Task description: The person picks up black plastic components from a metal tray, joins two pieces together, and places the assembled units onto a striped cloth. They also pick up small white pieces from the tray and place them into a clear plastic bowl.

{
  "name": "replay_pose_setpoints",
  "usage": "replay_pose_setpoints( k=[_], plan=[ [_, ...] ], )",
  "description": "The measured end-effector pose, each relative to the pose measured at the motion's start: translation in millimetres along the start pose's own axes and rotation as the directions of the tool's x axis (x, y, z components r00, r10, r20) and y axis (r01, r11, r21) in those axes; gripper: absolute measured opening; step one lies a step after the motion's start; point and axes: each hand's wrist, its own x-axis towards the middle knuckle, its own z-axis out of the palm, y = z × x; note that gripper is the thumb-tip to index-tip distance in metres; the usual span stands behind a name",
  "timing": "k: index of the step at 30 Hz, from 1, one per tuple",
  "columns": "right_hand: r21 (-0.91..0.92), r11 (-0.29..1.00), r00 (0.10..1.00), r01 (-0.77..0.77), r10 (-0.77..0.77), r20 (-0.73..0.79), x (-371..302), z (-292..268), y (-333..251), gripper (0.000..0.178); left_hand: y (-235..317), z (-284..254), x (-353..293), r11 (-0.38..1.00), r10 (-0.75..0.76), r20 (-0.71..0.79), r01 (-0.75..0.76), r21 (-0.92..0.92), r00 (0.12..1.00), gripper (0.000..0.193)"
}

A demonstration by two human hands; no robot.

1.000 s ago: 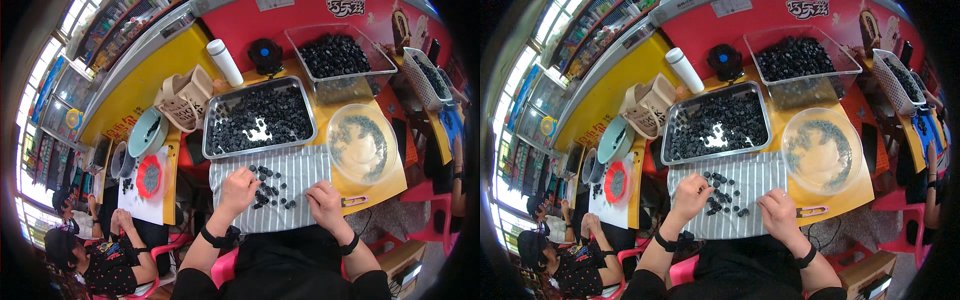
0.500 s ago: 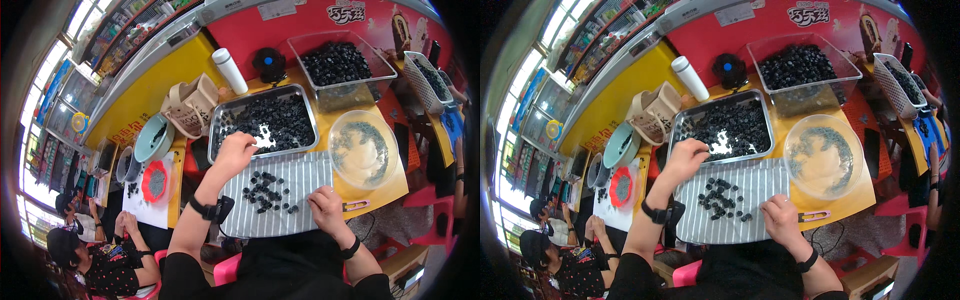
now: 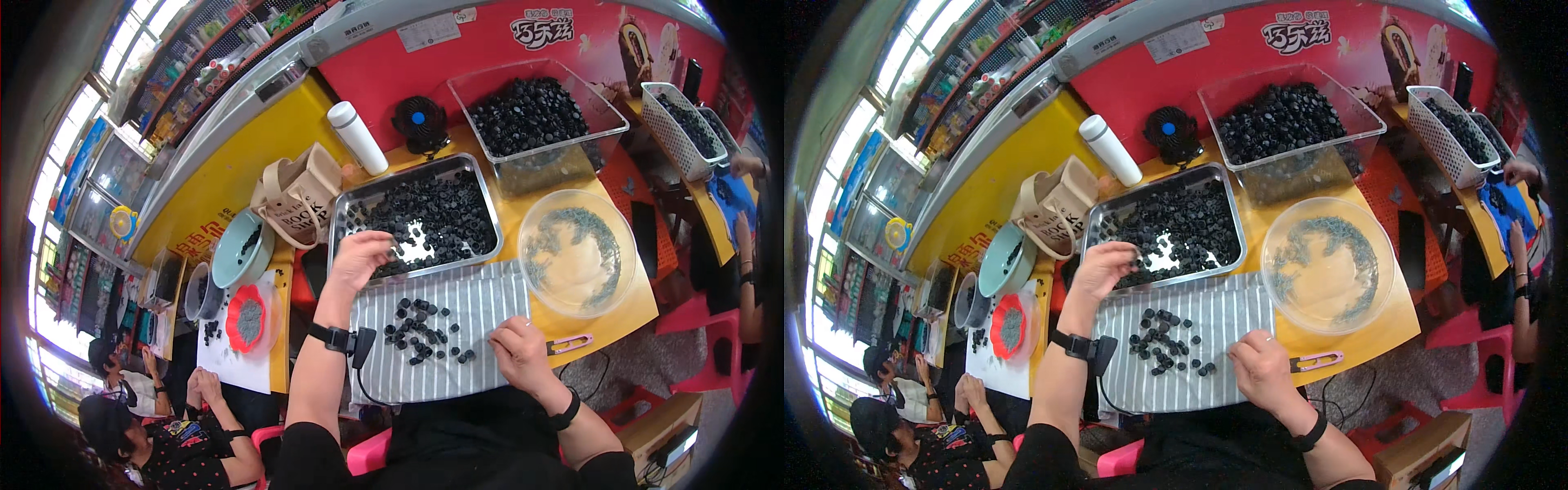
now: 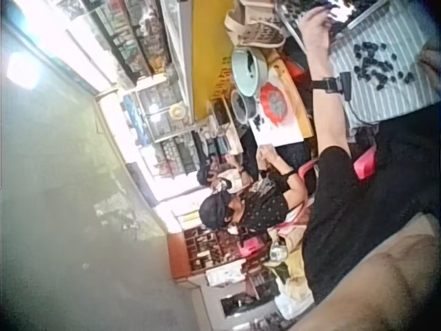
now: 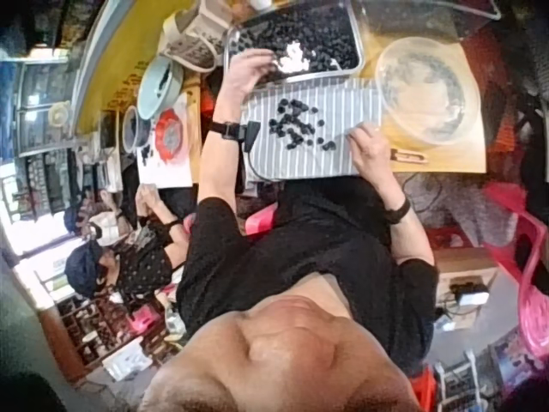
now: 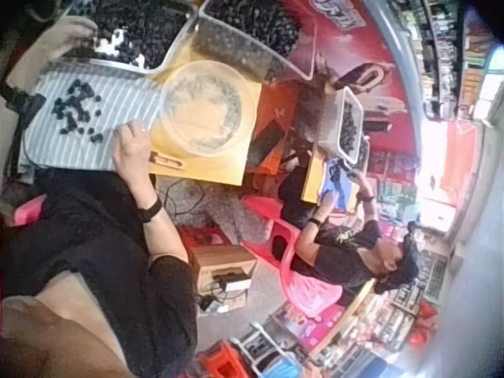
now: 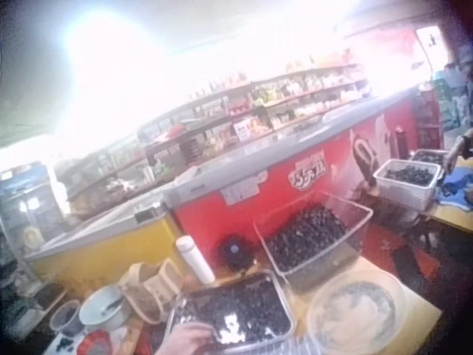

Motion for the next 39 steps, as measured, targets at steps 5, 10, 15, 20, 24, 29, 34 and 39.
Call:
replay_pose_setpoints(
  k=[5, 10, 15, 20, 24, 29, 34, 39],
  plan=[
    [-0.027, 1.0, 1.0, -0.001, 0.001, -0.016, -1.7, -0.3, -0.9, 0.011, 17.9, -26.7, -21.4, 0.849, -0.011, -0.013, 0.002, -0.528, 1.0, 0.024],
    [-0.031, 0.999, 1.0, -0.013, 0.013, -0.007, -3.7, 0.7, -0.5, 0.01, 34.2, -26.2, -11.5, 0.999, 0.013, -0.036, -0.012, 0.033, 0.999, 0.014],
    [-0.035, 0.999, 1.0, -0.021, 0.021, -0.005, -2.8, 0.6, 0.6, 0.012, 1.4, -4.8, 18.9, 0.284, 0.212, 0.048, -0.108, 0.953, 0.976, 0.024],
    [-0.007, 1.0, 1.0, -0.015, 0.015, -0.001, -0.4, -1.0, 2.2, 0.012, -4.8, 4.8, 25.8, 0.183, 0.126, 0.02, -0.043, 0.982, 0.992, 0.023],
    [-0.021, 1.0, 1.0, -0.01, 0.01, -0.003, 0.2, -1.6, 0.8, 0.013, -8.8, 0.6, 24.9, 0.313, 0.095, -0.058, 0.026, 0.95, 0.994, 0.025],
    [-0.037, 0.999, 1.0, 0.003, -0.004, -0.016, -2.8, 0.3, -0.3, 0.012, -12.1, 8.5, 26.3, 0.217, 0.162, -0.033, -0.003, 0.976, 0.986, 0.02],
    [-0.024, 0.999, 1.0, 0.021, -0.021, -0.006, -4.0, 1.6, -1.2, 0.011, 8.3, -34.8, 8.8, 0.985, -0.062, 0.02, 0.064, -0.163, 0.998, 0.017],
    [-0.076, 0.997, 0.999, -0.027, 0.026, -0.022, -6.7, -1.9, -2.1, 0.01, 41.8, -16.2, -28.0, 0.918, -0.048, -0.081, 0.012, -0.397, 0.996, 0.026]
  ],
)
